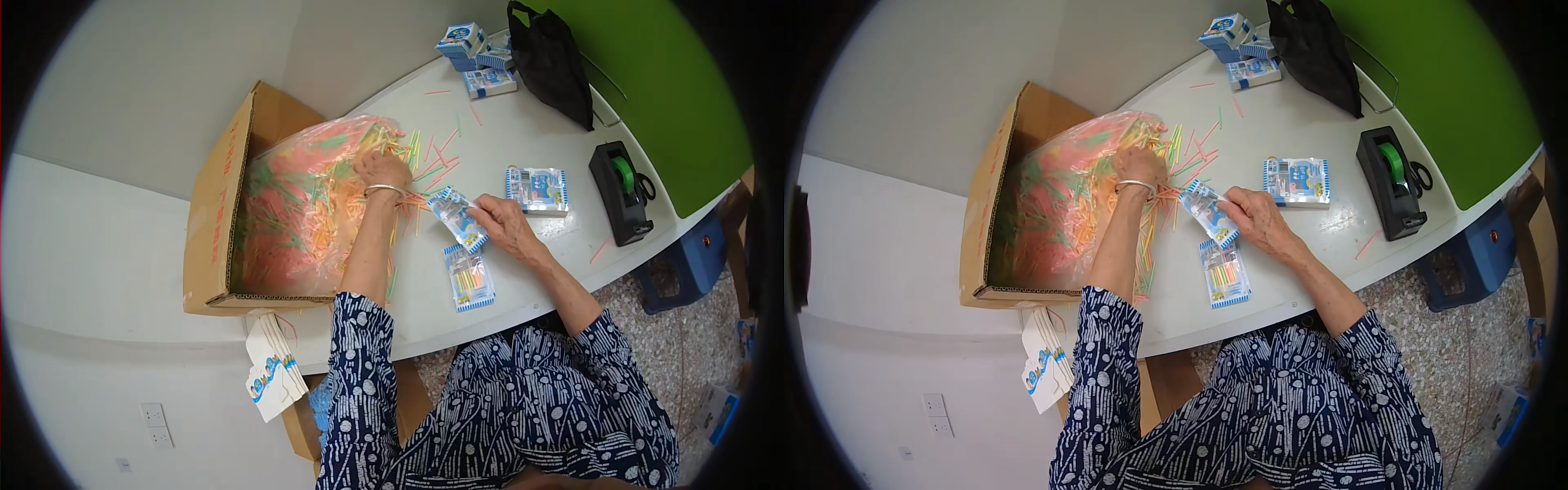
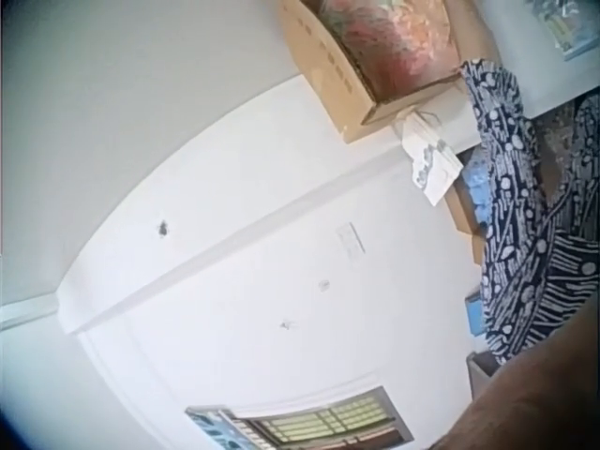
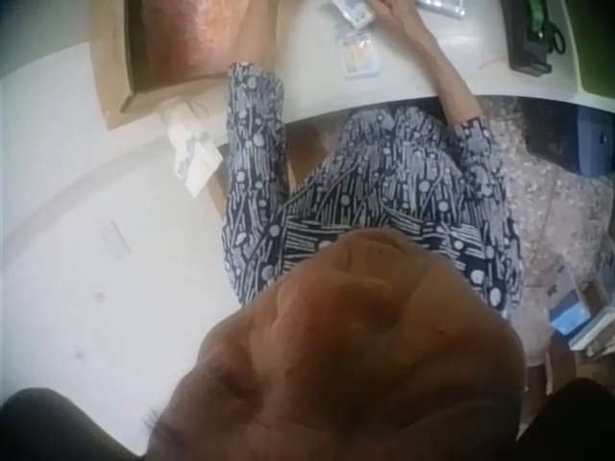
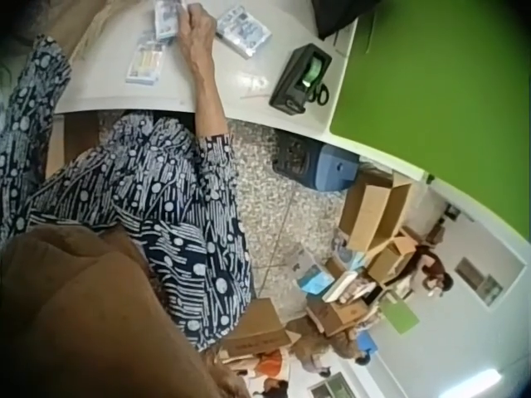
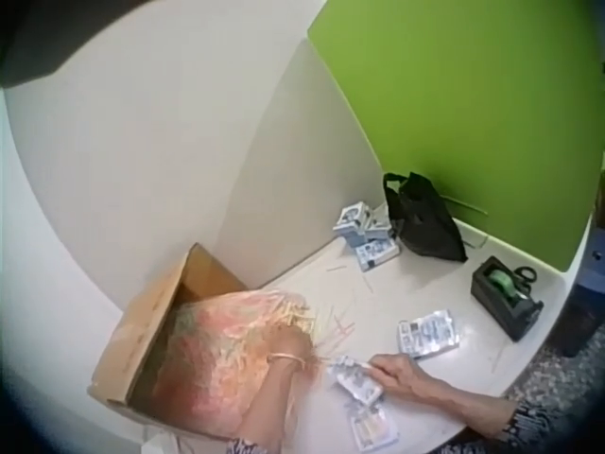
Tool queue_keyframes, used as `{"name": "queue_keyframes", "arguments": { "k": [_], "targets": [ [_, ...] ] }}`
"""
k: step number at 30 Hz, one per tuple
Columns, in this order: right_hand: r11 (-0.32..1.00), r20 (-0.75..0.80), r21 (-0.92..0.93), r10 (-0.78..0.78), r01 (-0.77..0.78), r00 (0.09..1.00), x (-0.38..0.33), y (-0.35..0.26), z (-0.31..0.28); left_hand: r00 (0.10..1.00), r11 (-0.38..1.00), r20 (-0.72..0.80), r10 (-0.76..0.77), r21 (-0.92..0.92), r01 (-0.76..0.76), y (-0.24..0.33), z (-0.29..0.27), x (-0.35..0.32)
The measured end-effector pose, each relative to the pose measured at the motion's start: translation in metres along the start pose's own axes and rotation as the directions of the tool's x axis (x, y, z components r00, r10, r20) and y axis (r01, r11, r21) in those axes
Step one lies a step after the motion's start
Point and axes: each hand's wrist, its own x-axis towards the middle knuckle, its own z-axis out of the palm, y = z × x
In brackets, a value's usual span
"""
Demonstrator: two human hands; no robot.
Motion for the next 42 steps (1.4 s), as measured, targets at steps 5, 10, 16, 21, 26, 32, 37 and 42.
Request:
{"name": "queue_keyframes", "arguments": {
  "k": [5, 10, 16, 21, 26, 32, 37, 42],
  "targets": [
    [1.000, -0.088, -0.006, 0.010, -0.011, 0.996, 0.002, -0.005, 0.003, 0.930, 0.970, -0.345, 0.128, -0.153, -0.190, 0.020, 0.019, 0.029],
    [0.997, -0.239, 0.073, 0.033, -0.016, 0.970, 0.002, -0.003, 0.005, 0.908, 0.963, -0.417, 0.035, -0.228, -0.141, 0.057, 0.038, 0.039],
    [0.996, -0.358, 0.090, 0.025, 0.008, 0.933, 0.003, 0.001, -0.001, 0.863, 0.946, -0.505, -0.026, -0.292, -0.142, 0.087, 0.040, 0.034],
    [0.992, -0.396, 0.122, 0.026, 0.024, 0.918, 0.005, -0.001, -0.002, 0.713, 0.902, -0.683, 0.160, -0.192, -0.386, 0.090, 0.050, 0.031],
    [0.990, -0.395, 0.140, 0.043, 0.014, 0.917, 0.004, -0.001, -0.001, 0.678, 0.892, -0.680, 0.278, -0.078, -0.445, 0.058, 0.064, 0.005],
    [0.991, -0.374, 0.133, 0.029, 0.022, 0.927, 0.002, 0.000, 0.000, 0.616, 0.848, -0.615, 0.492, 0.178, -0.499, -0.003, 0.064, -0.035],
    [0.988, -0.370, 0.153, 0.054, 0.003, 0.927, 0.002, 0.002, -0.001, 0.726, 0.841, -0.530, 0.438, -0.045, -0.540, -0.043, 0.049, -0.053],
    [0.988, -0.384, 0.152, 0.055, 0.004, 0.922, 0.003, 0.001, -0.002, 0.854, 0.862, -0.130, 0.503, 0.140, -0.487, -0.071, 0.010, -0.074]
  ]
}}
